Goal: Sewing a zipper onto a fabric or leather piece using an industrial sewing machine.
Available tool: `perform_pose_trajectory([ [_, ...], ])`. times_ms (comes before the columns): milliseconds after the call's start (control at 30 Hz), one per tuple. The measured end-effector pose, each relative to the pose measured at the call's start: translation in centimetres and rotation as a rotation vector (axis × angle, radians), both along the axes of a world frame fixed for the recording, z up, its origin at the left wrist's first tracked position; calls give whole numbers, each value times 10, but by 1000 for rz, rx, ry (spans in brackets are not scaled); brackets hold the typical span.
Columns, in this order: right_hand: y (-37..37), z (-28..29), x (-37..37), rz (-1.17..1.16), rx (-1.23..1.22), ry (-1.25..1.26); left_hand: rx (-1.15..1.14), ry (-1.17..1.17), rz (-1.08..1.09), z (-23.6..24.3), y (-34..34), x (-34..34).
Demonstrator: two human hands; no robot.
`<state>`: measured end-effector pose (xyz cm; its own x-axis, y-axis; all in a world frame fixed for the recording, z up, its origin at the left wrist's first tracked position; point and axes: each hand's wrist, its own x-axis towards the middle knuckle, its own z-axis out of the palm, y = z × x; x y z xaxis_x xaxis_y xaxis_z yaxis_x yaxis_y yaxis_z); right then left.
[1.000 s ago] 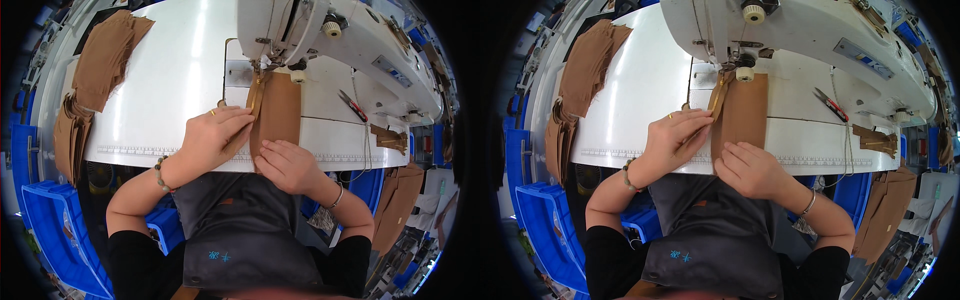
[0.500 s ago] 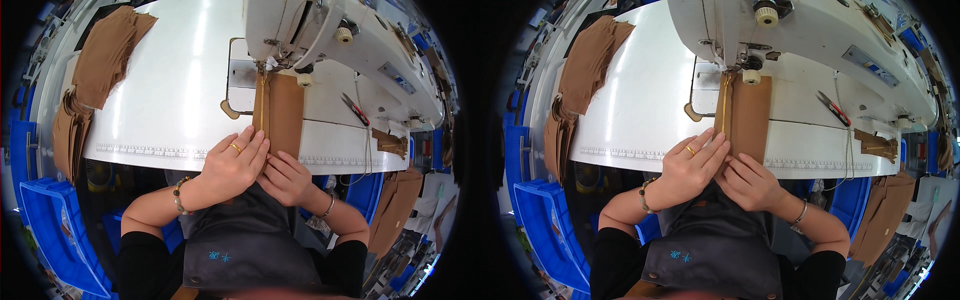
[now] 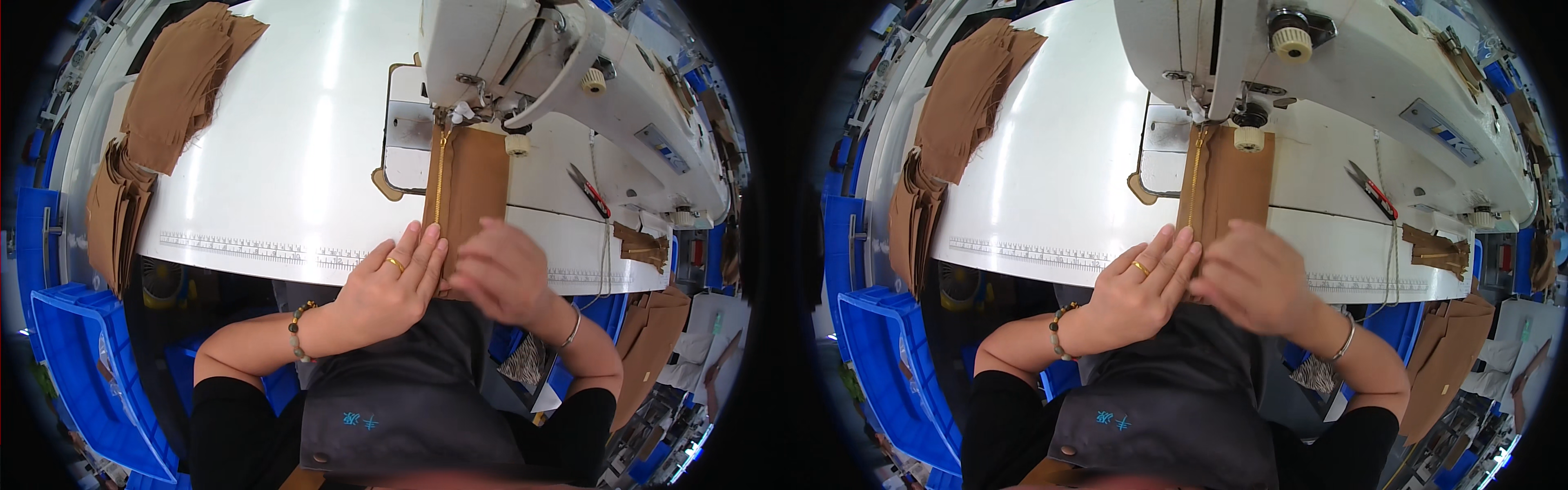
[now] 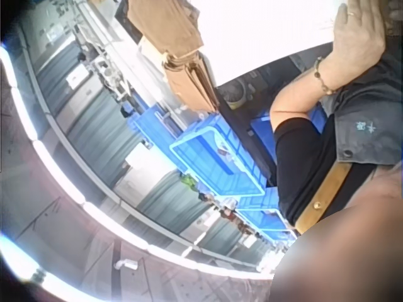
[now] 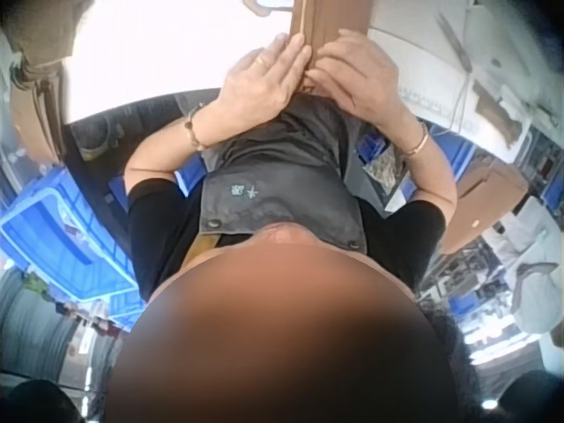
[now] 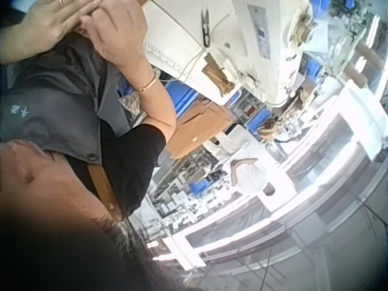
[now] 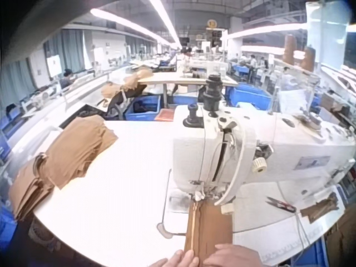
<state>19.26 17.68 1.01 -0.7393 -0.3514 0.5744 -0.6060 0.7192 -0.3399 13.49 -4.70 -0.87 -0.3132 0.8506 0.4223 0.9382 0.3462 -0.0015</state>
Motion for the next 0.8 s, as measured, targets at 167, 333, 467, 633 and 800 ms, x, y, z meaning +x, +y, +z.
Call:
perform_pose_trajectory([
  [167,14,-14,-68,-109,178,-41,-72,45,33,3,2,5],
  [333,18,-23,-78,-93,193,-106,-155,18,49,4,-3,12],
  [467,21,-21,-73,-126,194,-162,-217,101,51,-4,-9,19],
  [633,24,-13,-69,-118,272,-172,-220,35,59,-12,-19,28],
  [800,20,-1,-65,-148,340,-274,-181,-106,-68,-8,-43,29],
])
